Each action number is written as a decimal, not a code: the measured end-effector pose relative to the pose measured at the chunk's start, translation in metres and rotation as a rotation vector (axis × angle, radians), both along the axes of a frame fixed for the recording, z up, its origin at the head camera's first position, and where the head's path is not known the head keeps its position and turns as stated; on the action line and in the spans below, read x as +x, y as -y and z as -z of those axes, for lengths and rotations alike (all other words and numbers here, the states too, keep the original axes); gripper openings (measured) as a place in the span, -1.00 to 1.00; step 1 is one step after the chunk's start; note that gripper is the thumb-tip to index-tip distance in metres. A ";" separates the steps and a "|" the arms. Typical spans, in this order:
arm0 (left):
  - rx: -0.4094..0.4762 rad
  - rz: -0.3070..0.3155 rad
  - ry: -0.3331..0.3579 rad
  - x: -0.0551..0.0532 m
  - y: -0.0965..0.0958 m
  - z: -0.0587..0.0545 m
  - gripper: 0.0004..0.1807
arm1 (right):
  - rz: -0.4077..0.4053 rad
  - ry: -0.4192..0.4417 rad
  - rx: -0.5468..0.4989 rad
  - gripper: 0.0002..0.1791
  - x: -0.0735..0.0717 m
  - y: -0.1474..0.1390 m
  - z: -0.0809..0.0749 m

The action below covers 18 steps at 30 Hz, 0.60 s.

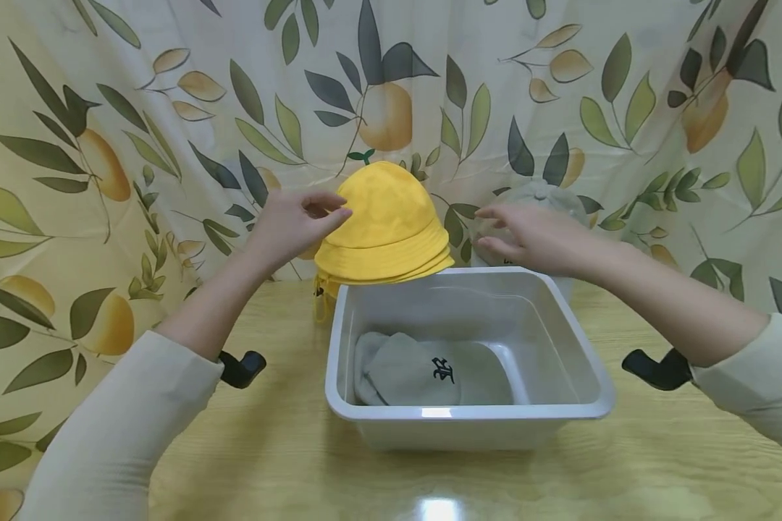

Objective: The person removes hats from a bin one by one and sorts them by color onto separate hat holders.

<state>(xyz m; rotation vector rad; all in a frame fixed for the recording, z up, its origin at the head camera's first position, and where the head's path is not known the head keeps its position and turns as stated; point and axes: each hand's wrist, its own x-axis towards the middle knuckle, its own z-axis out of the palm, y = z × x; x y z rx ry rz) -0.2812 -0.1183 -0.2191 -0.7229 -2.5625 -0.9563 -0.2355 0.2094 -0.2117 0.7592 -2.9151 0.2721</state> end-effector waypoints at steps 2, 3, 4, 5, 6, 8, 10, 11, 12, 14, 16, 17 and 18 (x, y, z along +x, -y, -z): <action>-0.022 0.026 -0.015 0.001 -0.009 -0.008 -0.65 | -0.007 -0.022 -0.028 -0.45 0.010 -0.005 0.003; -0.024 0.044 -0.020 0.002 -0.013 -0.011 -0.65 | -0.003 -0.020 -0.042 -0.42 0.015 -0.007 0.005; -0.027 0.058 -0.020 0.002 -0.018 -0.014 -0.65 | 0.000 -0.016 -0.051 -0.38 0.020 -0.009 0.006; -0.027 0.071 -0.013 0.003 -0.022 -0.016 -0.64 | 0.005 -0.002 -0.058 -0.33 0.025 -0.012 0.008; -0.028 0.085 -0.012 0.003 -0.027 -0.018 -0.63 | 0.011 0.007 -0.061 -0.28 0.029 -0.014 0.010; -0.038 0.109 -0.006 0.004 -0.037 -0.021 -0.60 | 0.021 0.024 -0.067 -0.18 0.038 -0.020 0.015; -0.052 0.134 0.008 0.005 -0.048 -0.022 -0.57 | 0.034 0.030 -0.057 -0.10 0.047 -0.025 0.020; -0.060 0.147 0.012 0.005 -0.053 -0.023 -0.55 | 0.035 0.025 -0.054 -0.06 0.051 -0.028 0.023; -0.077 0.160 0.008 0.005 -0.058 -0.023 -0.55 | 0.038 0.017 -0.049 -0.03 0.056 -0.031 0.026; -0.088 0.198 -0.017 0.006 -0.068 -0.023 -0.54 | 0.040 0.000 -0.034 0.03 0.063 -0.036 0.031; -0.094 0.233 -0.027 0.007 -0.079 -0.023 -0.51 | 0.044 -0.033 -0.011 0.07 0.071 -0.042 0.037; -0.093 0.253 -0.046 0.007 -0.084 -0.022 -0.49 | 0.039 -0.052 -0.003 0.08 0.074 -0.045 0.040; -0.090 0.271 -0.063 0.007 -0.089 -0.021 -0.47 | 0.038 -0.067 0.003 0.09 0.077 -0.048 0.044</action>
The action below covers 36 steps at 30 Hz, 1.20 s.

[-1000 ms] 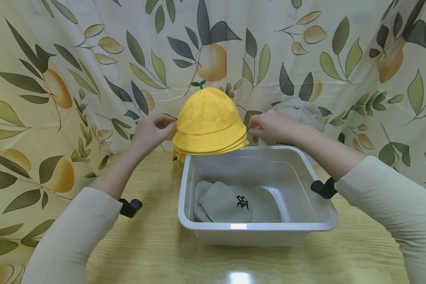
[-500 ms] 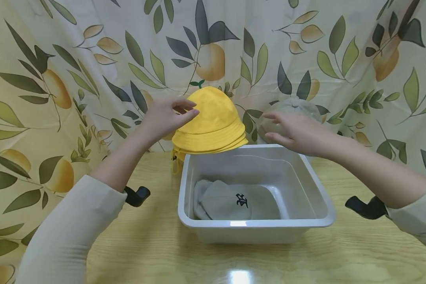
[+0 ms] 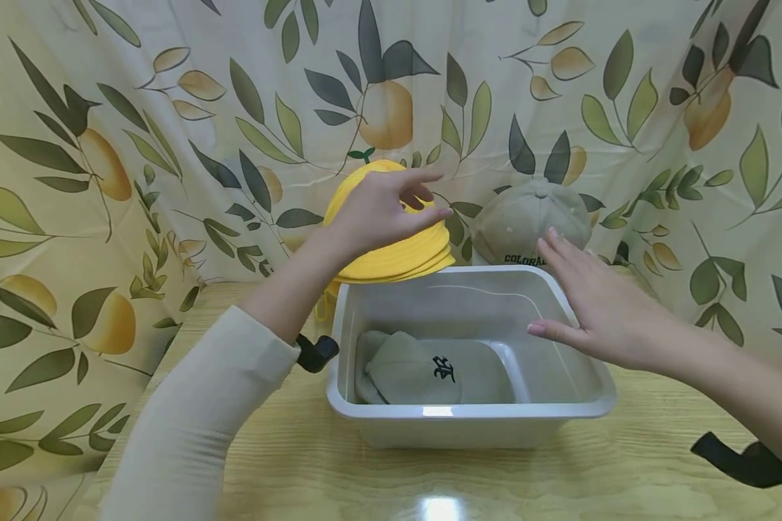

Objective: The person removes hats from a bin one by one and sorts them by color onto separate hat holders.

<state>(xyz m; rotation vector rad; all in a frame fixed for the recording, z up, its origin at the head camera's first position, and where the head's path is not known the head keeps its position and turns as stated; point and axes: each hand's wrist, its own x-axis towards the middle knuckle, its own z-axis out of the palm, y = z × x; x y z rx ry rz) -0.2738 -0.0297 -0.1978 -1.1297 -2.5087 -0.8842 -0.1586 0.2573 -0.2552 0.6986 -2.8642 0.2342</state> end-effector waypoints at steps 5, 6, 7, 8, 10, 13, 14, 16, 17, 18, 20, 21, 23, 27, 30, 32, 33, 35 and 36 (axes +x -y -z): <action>0.017 0.106 -0.056 0.000 -0.025 0.013 -0.40 | 0.024 -0.057 0.037 0.12 0.013 -0.015 0.020; 0.011 0.122 -0.065 0.000 -0.029 0.016 -0.40 | 0.028 -0.064 0.046 0.13 0.015 -0.017 0.025; 0.005 0.142 -0.077 0.000 -0.034 0.020 -0.39 | 0.029 -0.069 0.051 0.13 0.017 -0.018 0.030; -0.004 0.163 -0.095 -0.001 -0.038 0.023 -0.39 | 0.025 -0.080 0.061 0.14 0.020 -0.019 0.035; -0.034 0.199 -0.116 -0.001 -0.047 0.030 -0.37 | 0.012 -0.087 0.075 0.16 0.025 -0.019 0.046; -0.087 0.269 -0.121 -0.001 -0.061 0.041 -0.33 | -0.012 -0.104 0.079 0.18 0.032 -0.017 0.060; -0.115 0.291 -0.120 -0.001 -0.065 0.045 -0.30 | -0.021 -0.112 0.086 0.18 0.033 -0.016 0.064; -0.174 0.333 -0.112 -0.002 -0.074 0.051 -0.28 | -0.035 -0.104 0.083 0.17 0.037 -0.014 0.072; -0.199 0.355 -0.108 -0.002 -0.078 0.054 -0.27 | -0.037 -0.094 0.078 0.16 0.038 -0.014 0.074; -0.230 0.372 -0.105 -0.003 -0.082 0.056 -0.27 | -0.039 -0.085 0.074 0.15 0.040 -0.014 0.077; -0.293 0.397 -0.088 -0.005 -0.090 0.062 -0.27 | -0.033 -0.056 0.060 0.12 0.042 -0.014 0.080; -0.326 0.409 -0.075 -0.006 -0.093 0.065 -0.28 | -0.030 -0.046 0.053 0.12 0.043 -0.015 0.081; -0.396 0.429 -0.029 -0.008 -0.099 0.072 -0.27 | -0.027 -0.044 0.047 0.11 0.044 -0.015 0.083; -0.561 0.468 0.046 -0.012 -0.109 0.089 -0.27 | -0.037 -0.064 0.046 0.10 0.043 -0.015 0.084; -0.661 0.499 0.079 -0.015 -0.116 0.104 -0.28 | -0.041 -0.068 0.046 0.10 0.041 -0.014 0.085; -0.702 0.514 0.101 -0.017 -0.122 0.113 -0.28 | -0.038 -0.068 0.047 0.09 0.041 -0.014 0.085; -0.719 0.517 0.108 -0.017 -0.124 0.118 -0.28 | -0.035 -0.068 0.047 0.09 0.042 -0.013 0.085; -0.746 0.515 0.140 -0.017 -0.127 0.125 -0.26 | -0.035 -0.064 0.041 0.09 0.042 -0.012 0.085; -0.763 0.505 0.153 -0.018 -0.128 0.129 -0.25 | -0.034 -0.062 0.039 0.09 0.042 -0.011 0.085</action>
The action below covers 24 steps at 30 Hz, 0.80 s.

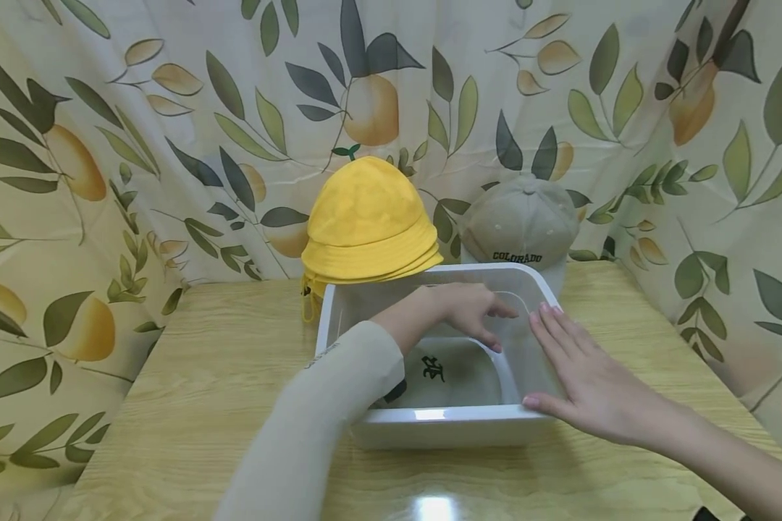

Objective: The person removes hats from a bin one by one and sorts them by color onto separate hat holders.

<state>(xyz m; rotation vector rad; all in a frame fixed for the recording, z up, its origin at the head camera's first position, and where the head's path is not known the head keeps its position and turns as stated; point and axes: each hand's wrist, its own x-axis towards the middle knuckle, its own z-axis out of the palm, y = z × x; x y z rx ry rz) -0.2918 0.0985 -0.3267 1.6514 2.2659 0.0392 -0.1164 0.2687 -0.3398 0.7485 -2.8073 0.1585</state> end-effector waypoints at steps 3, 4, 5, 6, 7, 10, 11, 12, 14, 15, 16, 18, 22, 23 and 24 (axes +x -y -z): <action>-0.040 -0.021 0.026 -0.003 -0.003 0.010 -0.25 | 0.006 0.009 -0.006 0.09 0.000 0.001 -0.001; -0.053 -0.026 0.041 -0.004 -0.003 0.012 -0.24 | 0.009 0.013 -0.006 0.09 0.001 0.001 -0.001; -0.065 -0.030 0.060 -0.005 -0.004 0.015 -0.24 | 0.013 0.015 -0.005 0.09 0.001 0.001 -0.001; -0.074 -0.025 0.075 -0.007 -0.004 0.019 -0.24 | 0.017 0.016 -0.004 0.09 0.001 0.002 -0.001; -0.081 -0.017 0.093 -0.009 -0.006 0.022 -0.24 | 0.021 0.017 -0.002 0.09 0.002 0.001 -0.001; -0.103 -0.004 0.138 -0.013 -0.009 0.032 -0.21 | 0.026 0.014 0.006 0.09 0.003 0.000 -0.002; -0.108 -0.005 0.149 -0.014 -0.010 0.036 -0.20 | 0.027 0.013 0.007 0.09 0.003 0.000 -0.002; -0.115 -0.002 0.159 -0.014 -0.010 0.040 -0.19 | 0.027 0.013 0.006 0.10 0.003 0.001 -0.002; -0.135 -0.020 0.187 -0.015 -0.012 0.047 -0.17 | 0.026 0.014 0.005 0.10 0.004 0.001 -0.001; -0.151 -0.020 0.199 -0.015 -0.013 0.051 -0.16 | 0.026 0.014 0.003 0.11 0.004 0.001 -0.001; -0.173 -0.015 0.204 -0.015 -0.014 0.054 -0.16 | 0.026 0.012 0.000 0.11 0.004 0.001 -0.001; -0.222 -0.005 0.215 -0.014 -0.016 0.058 -0.17 | 0.022 0.006 -0.007 0.11 0.004 0.001 -0.001; -0.263 0.000 0.200 -0.013 -0.015 0.057 -0.31 | -0.007 -0.032 -0.023 0.11 0.002 0.001 0.001; -0.260 -0.004 0.199 -0.012 -0.014 0.055 -0.35 | -0.014 -0.042 -0.025 0.11 0.001 0.001 0.002; -0.257 -0.010 0.197 -0.012 -0.014 0.052 -0.40 | -0.022 -0.052 -0.028 0.11 0.000 0.000 0.003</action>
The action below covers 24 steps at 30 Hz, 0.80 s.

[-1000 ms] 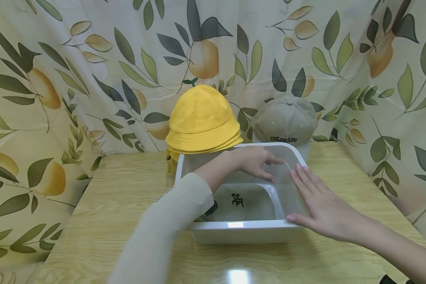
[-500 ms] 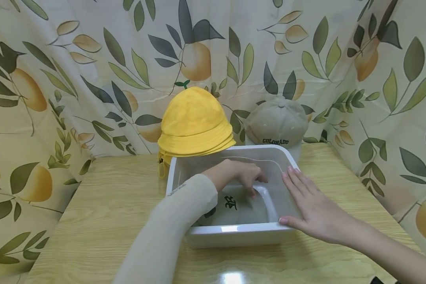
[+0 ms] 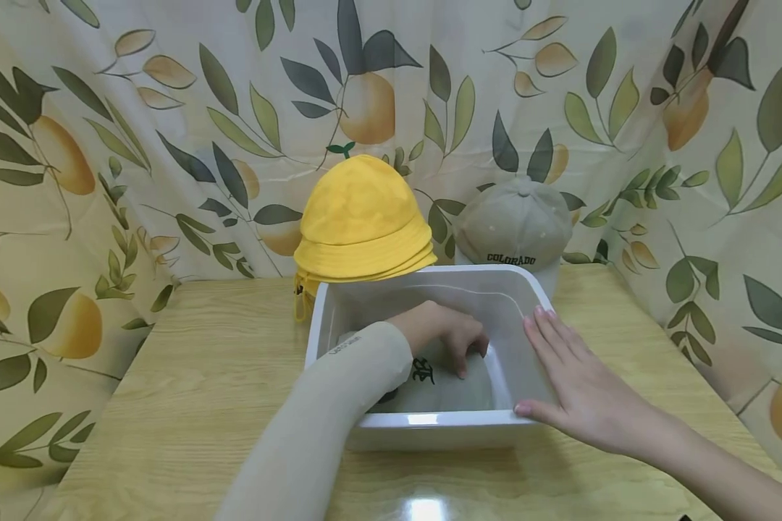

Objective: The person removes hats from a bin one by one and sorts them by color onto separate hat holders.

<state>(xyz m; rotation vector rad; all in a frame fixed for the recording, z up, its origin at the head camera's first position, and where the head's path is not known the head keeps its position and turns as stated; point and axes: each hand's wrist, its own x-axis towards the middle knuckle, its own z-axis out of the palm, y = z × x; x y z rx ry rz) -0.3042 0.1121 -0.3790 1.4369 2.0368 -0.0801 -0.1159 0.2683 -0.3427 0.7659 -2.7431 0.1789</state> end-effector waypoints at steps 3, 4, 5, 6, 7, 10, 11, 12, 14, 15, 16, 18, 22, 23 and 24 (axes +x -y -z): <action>0.025 0.018 -0.013 0.000 -0.001 -0.008 -0.52 | 0.005 -0.001 0.000 0.11 0.001 -0.002 0.001; 0.034 0.023 -0.021 -0.001 -0.001 -0.011 -0.54 | 0.009 0.003 0.000 0.11 0.001 -0.002 0.001; 0.042 0.025 -0.038 -0.001 0.000 -0.015 -0.56 | 0.014 0.011 0.000 0.11 0.001 -0.001 0.001; 0.054 0.029 -0.049 -0.002 0.001 -0.018 -0.57 | 0.019 0.018 0.000 0.11 0.002 -0.001 0.001; 0.069 0.026 -0.053 -0.002 0.002 -0.023 -0.58 | 0.025 0.026 0.001 0.11 0.002 0.000 0.000; 0.097 -0.011 -0.057 -0.003 0.006 -0.038 -0.61 | 0.035 0.042 0.003 0.11 0.002 0.001 -0.001; 0.105 -0.021 -0.056 -0.004 0.007 -0.044 -0.60 | 0.036 0.049 0.004 0.12 0.002 0.001 -0.001; 0.113 -0.031 -0.046 -0.004 0.009 -0.049 -0.60 | 0.038 0.054 0.005 0.12 0.002 0.002 -0.001; 0.128 -0.050 -0.048 -0.004 0.011 -0.061 -0.61 | 0.041 0.069 0.006 0.12 0.002 0.002 -0.002; 0.134 -0.056 -0.049 -0.004 0.012 -0.066 -0.61 | 0.041 0.075 0.006 0.12 0.001 0.002 -0.002; 0.144 -0.056 -0.052 -0.005 0.014 -0.072 -0.62 | 0.042 0.079 0.007 0.12 0.002 0.002 -0.002; 0.162 -0.068 -0.064 -0.006 0.017 -0.081 -0.64 | 0.041 0.080 0.008 0.13 0.001 0.002 -0.003; 0.189 -0.093 -0.095 -0.009 0.028 -0.096 -0.67 | 0.035 0.070 0.013 0.13 0.000 0.000 -0.002; 0.191 -0.096 -0.104 -0.009 0.031 -0.099 -0.67 | 0.033 0.065 0.015 0.13 0.000 0.000 -0.002; 0.191 -0.097 -0.110 -0.008 0.034 -0.102 -0.67 | 0.031 0.062 0.014 0.13 0.000 0.000 -0.002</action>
